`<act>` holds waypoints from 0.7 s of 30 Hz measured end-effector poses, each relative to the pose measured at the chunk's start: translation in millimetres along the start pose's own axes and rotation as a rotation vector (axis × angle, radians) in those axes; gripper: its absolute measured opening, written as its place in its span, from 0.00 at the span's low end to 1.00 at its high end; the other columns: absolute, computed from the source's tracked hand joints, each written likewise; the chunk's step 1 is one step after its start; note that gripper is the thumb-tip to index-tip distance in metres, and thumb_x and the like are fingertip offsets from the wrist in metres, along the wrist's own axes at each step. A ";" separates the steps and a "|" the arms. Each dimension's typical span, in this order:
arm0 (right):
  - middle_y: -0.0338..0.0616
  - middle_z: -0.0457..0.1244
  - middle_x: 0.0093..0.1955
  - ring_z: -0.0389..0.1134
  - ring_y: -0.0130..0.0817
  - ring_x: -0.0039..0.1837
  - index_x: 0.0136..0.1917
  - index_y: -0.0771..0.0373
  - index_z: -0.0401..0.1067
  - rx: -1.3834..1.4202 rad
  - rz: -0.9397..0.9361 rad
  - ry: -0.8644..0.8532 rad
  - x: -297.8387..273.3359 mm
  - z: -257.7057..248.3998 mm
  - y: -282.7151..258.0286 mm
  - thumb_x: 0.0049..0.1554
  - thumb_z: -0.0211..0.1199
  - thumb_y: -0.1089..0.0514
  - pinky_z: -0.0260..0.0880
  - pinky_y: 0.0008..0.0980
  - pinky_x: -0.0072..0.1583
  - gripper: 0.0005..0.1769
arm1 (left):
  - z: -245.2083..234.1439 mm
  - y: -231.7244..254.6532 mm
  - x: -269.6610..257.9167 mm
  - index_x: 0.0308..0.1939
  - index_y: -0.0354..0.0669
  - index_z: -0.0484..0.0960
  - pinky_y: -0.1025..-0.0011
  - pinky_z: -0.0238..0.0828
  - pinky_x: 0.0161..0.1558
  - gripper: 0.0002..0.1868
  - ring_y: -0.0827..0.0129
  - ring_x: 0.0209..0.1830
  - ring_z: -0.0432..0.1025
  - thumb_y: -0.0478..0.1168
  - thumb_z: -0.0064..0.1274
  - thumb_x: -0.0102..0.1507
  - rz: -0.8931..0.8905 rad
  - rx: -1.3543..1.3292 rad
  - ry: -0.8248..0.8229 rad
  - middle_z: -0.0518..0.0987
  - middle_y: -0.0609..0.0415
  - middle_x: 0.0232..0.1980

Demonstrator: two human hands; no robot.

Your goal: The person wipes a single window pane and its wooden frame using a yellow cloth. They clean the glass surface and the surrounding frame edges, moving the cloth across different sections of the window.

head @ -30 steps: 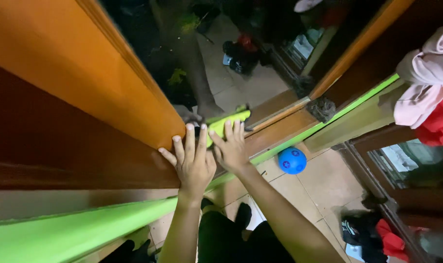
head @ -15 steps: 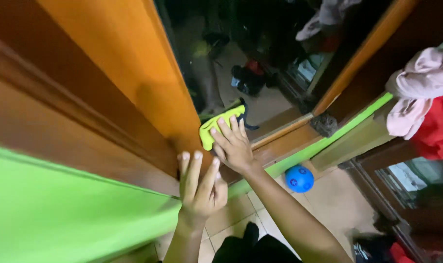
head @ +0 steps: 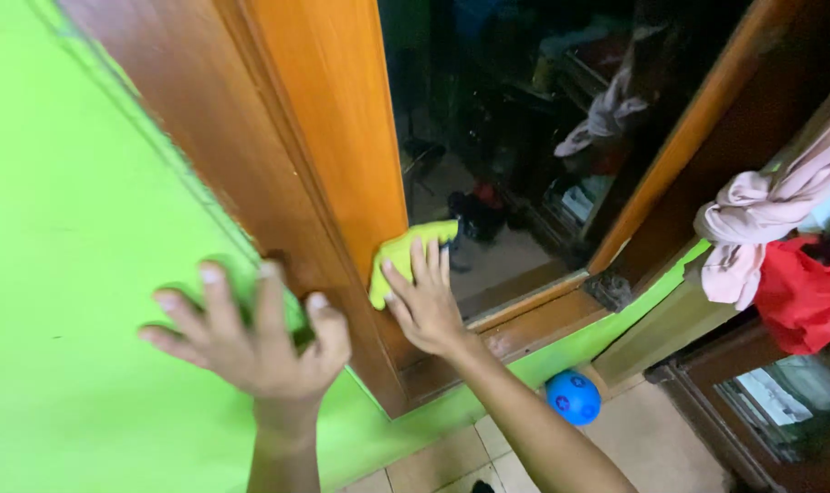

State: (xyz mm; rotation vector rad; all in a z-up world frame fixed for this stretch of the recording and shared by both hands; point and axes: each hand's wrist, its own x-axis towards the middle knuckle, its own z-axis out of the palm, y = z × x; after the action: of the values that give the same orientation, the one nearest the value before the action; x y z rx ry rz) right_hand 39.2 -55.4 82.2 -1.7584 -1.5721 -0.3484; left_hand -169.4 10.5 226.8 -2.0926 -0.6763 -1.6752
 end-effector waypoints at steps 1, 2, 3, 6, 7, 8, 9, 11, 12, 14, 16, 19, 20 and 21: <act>0.78 0.29 0.84 0.24 0.84 0.83 0.83 0.47 0.48 -0.008 -0.005 0.011 -5.7 5.8 4.8 0.68 0.49 0.49 0.26 0.75 0.78 0.32 | 0.7 3.9 0.2 0.79 0.54 0.66 0.39 0.15 0.85 0.34 0.49 0.88 0.33 0.52 0.50 0.68 0.004 -0.005 0.012 0.47 0.53 0.85; 0.72 0.30 0.85 0.27 0.82 0.83 0.83 0.44 0.48 -0.038 0.009 0.023 -10.3 11.6 10.6 0.68 0.51 0.48 0.28 0.75 0.77 0.33 | 1.7 8.0 0.0 0.73 0.49 0.75 0.37 0.19 0.82 0.30 0.43 0.85 0.38 0.48 0.53 0.66 0.016 -0.015 0.040 0.54 0.48 0.82; 0.66 0.31 0.87 0.30 0.81 0.84 0.83 0.40 0.47 -0.067 0.022 0.036 -14.1 17.2 16.1 0.68 0.53 0.47 0.31 0.75 0.77 0.33 | 2.5 11.6 0.5 0.66 0.44 0.84 0.35 0.23 0.80 0.27 0.37 0.83 0.42 0.44 0.56 0.63 0.028 -0.025 0.067 0.62 0.43 0.79; 0.70 0.35 0.85 0.32 0.83 0.83 0.80 0.46 0.54 -0.121 -0.014 0.111 31.3 -22.1 -3.1 0.65 0.54 0.47 0.29 0.76 0.77 0.32 | 3.1 13.2 3.3 0.65 0.45 0.85 0.35 0.24 0.80 0.25 0.38 0.83 0.42 0.45 0.54 0.65 0.042 -0.006 0.079 0.62 0.45 0.79; 0.70 0.35 0.85 0.32 0.83 0.83 0.80 0.46 0.54 -0.125 -0.022 0.121 52.0 -37.1 -7.1 0.65 0.54 0.47 0.29 0.76 0.77 0.32 | 1.6 14.4 3.1 0.65 0.45 0.85 0.35 0.24 0.80 0.25 0.38 0.83 0.42 0.45 0.54 0.65 0.045 -0.005 0.092 0.62 0.45 0.79; 0.67 0.34 0.86 0.32 0.81 0.84 0.81 0.44 0.53 -0.178 -0.059 0.185 74.2 -52.9 -10.5 0.64 0.54 0.45 0.29 0.77 0.77 0.34 | 1.7 15.8 3.5 0.65 0.46 0.86 0.36 0.24 0.80 0.24 0.38 0.82 0.43 0.45 0.55 0.65 0.043 0.004 0.082 0.63 0.45 0.78; 0.64 0.34 0.87 0.32 0.79 0.85 0.82 0.43 0.53 -0.231 -0.095 0.250 96.4 -69.3 -14.8 0.63 0.54 0.42 0.30 0.78 0.78 0.36 | 1.7 17.0 4.5 0.65 0.46 0.86 0.36 0.25 0.80 0.24 0.39 0.82 0.43 0.45 0.55 0.65 0.042 0.013 0.072 0.64 0.45 0.78; 0.59 0.31 0.88 0.28 0.75 0.86 0.83 0.41 0.51 -0.242 -0.102 0.293 135.7 -110.5 -43.1 0.63 0.54 0.42 0.27 0.78 0.79 0.38 | -1.7 16.7 7.0 0.65 0.48 0.85 0.36 0.26 0.79 0.24 0.39 0.82 0.45 0.46 0.54 0.65 0.034 0.019 0.075 0.66 0.45 0.76; 0.53 0.28 0.89 0.24 0.71 0.88 0.85 0.38 0.49 -0.248 -0.097 0.320 152.9 -130.5 -55.7 0.62 0.55 0.43 0.24 0.78 0.79 0.40 | -1.7 17.9 6.4 0.65 0.50 0.85 0.36 0.27 0.78 0.24 0.39 0.81 0.46 0.48 0.54 0.66 0.021 0.023 0.059 0.69 0.45 0.75; 0.53 0.28 0.89 0.23 0.71 0.88 0.85 0.38 0.47 -0.220 -0.099 0.341 157.1 -138.7 -68.0 0.64 0.53 0.44 0.22 0.79 0.79 0.39 | -3.3 20.1 13.0 0.63 0.50 0.86 0.38 0.28 0.79 0.23 0.41 0.81 0.47 0.48 0.54 0.65 0.021 0.010 0.091 0.70 0.46 0.74; 0.52 0.27 0.90 0.21 0.71 0.88 0.86 0.39 0.44 -0.191 -0.094 0.358 143.6 -129.8 -71.3 0.66 0.50 0.45 0.20 0.81 0.78 0.38 | -8.0 21.0 17.3 0.61 0.51 0.86 0.40 0.28 0.79 0.21 0.43 0.80 0.49 0.48 0.54 0.65 0.023 -0.005 0.115 0.71 0.47 0.73; 0.67 0.31 0.86 0.27 0.78 0.85 0.83 0.48 0.48 -0.231 -0.116 0.282 104.5 -95.9 -54.2 0.67 0.48 0.45 0.25 0.78 0.77 0.34 | -12.6 22.7 29.2 0.61 0.51 0.86 0.42 0.27 0.80 0.23 0.45 0.80 0.49 0.49 0.54 0.63 0.004 -0.044 0.117 0.71 0.47 0.73; 0.62 0.27 0.87 0.24 0.74 0.85 0.85 0.44 0.43 -0.217 -0.107 0.230 89.4 -83.1 -46.7 0.69 0.45 0.43 0.23 0.76 0.77 0.34 | -14.8 22.1 33.7 0.64 0.53 0.84 0.40 0.25 0.79 0.25 0.44 0.81 0.47 0.50 0.55 0.63 0.024 -0.046 0.087 0.68 0.47 0.75; 0.58 0.24 0.88 0.21 0.70 0.86 0.86 0.41 0.37 -0.203 -0.098 0.179 74.4 -70.4 -38.8 0.70 0.43 0.41 0.21 0.74 0.77 0.35 | -17.2 21.6 38.2 0.67 0.54 0.82 0.38 0.22 0.79 0.27 0.44 0.82 0.45 0.50 0.56 0.63 0.044 -0.047 0.057 0.66 0.47 0.77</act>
State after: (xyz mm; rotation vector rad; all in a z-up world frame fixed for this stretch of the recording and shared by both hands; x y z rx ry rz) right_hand 37.3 -48.7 191.5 -1.7487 -1.5407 -0.7154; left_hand -163.8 -11.7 268.0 -2.0674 -0.5747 -1.7358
